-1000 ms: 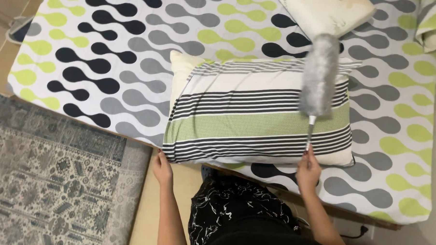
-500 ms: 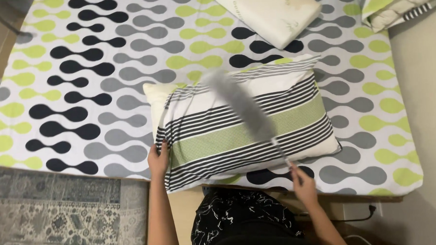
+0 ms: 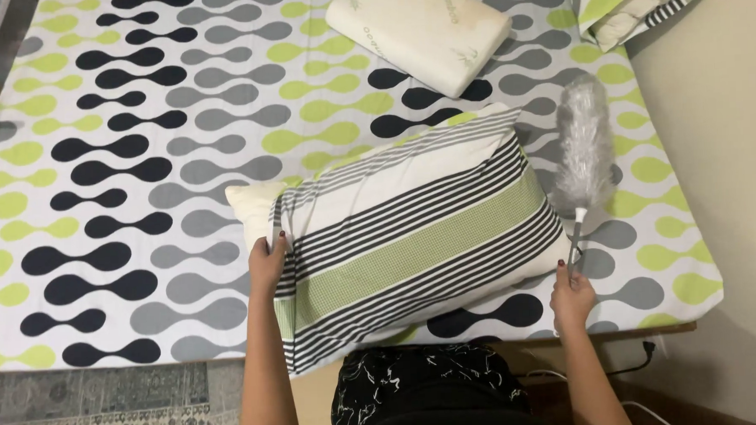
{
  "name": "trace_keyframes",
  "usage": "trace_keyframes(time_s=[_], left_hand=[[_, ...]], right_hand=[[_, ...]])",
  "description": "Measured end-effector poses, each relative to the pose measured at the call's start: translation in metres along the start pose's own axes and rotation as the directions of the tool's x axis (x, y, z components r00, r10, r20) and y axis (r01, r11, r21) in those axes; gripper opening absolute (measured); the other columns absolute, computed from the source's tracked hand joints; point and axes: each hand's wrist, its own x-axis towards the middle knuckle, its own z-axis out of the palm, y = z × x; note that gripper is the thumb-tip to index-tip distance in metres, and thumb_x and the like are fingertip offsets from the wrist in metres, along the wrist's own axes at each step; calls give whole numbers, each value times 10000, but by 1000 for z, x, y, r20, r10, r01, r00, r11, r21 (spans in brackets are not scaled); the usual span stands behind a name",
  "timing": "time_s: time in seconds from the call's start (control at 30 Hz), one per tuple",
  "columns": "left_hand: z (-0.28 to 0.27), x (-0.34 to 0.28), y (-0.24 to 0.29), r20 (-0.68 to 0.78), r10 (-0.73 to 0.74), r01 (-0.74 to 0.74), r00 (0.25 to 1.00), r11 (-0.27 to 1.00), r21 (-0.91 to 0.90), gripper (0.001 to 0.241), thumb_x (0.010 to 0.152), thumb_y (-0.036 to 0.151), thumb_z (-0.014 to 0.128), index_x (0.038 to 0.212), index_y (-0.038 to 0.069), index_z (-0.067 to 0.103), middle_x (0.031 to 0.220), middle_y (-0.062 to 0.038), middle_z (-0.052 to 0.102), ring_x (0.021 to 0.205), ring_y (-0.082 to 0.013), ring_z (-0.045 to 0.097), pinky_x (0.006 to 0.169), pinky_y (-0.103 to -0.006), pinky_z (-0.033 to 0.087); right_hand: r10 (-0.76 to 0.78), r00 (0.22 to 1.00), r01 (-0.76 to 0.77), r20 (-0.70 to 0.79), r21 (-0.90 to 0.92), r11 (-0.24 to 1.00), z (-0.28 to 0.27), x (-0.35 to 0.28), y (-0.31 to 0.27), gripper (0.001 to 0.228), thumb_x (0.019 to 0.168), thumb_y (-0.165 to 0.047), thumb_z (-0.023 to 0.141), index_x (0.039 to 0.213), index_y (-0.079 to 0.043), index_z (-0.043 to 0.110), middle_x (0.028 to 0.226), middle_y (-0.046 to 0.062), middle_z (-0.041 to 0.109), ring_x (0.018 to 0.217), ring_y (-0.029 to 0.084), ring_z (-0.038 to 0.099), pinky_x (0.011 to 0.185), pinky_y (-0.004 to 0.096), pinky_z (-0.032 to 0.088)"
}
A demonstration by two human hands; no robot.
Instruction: Dusting a pillow and then removing and folding its pillowcase.
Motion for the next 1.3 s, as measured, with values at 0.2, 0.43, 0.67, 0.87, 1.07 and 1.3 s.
trace_keyframes(time_s=[0.2, 0.43, 0.67, 0.87, 1.07, 1.3], left_hand=[[15, 60, -13, -66, -43, 40, 997, 998, -38, 479, 917, 399, 688, 1117, -35, 664, 989, -160, 729, 884, -248, 694, 765, -364, 545], [44, 109, 14, -123, -123, 155, 985, 943, 296, 687, 1006, 630, 583, 1055, -49, 676, 1029, -269, 722, 981, -408, 685, 873, -473, 530], [71, 107, 33, -145, -125, 184, 981, 827, 531, 611, 1000, 579, 482, 1077, -8, 633, 992, -246, 738, 933, -429, 705, 804, -521, 546], [67, 138, 13, -19, -212, 188, 977, 817, 546, 611, 1028, 589, 383, 1093, 78, 712, 1027, -216, 750, 984, -414, 703, 845, -526, 539], [66, 203, -76, 154, -240, 233, 958, 970, 62, 616, 1070, 537, 485, 1075, -23, 743, 836, -125, 662, 758, -260, 586, 696, -414, 462], [37, 201, -10, 112, -364, 363, 924, 752, -550, 448, 1103, 382, 521, 1129, -40, 672, 805, -56, 574, 672, -167, 499, 617, -371, 428]], right_hand=[[-182, 983, 181, -1, -91, 979, 53, 63, -34, 325, 1002, -321, 709, 884, -43, 588, 669, -11, 562, 525, 84, 455, 446, 276, 343], [-384, 921, 390, 72, -216, 895, 160, 121, -78, 430, 916, -319, 823, 764, -36, 537, 691, 37, 565, 610, 129, 469, 572, 346, 415], [-295, 954, 280, 43, -471, 837, 249, 153, -84, 487, 864, -429, 861, 748, -28, 610, 733, 118, 667, 660, 218, 601, 682, 398, 502], [-220, 954, 298, 202, -580, 758, 282, 192, -76, 356, 725, -358, 879, 750, -80, 658, 752, 96, 695, 671, 252, 658, 680, 411, 526], [-226, 910, 401, 346, -605, 688, 284, 231, -64, 363, 777, -277, 836, 703, -21, 590, 684, 123, 651, 627, 266, 613, 661, 417, 511], [-568, 736, 674, 369, -480, 562, 258, 250, -122, 337, 765, -238, 815, 697, 0, 586, 648, 142, 615, 592, 254, 585, 624, 420, 499]])
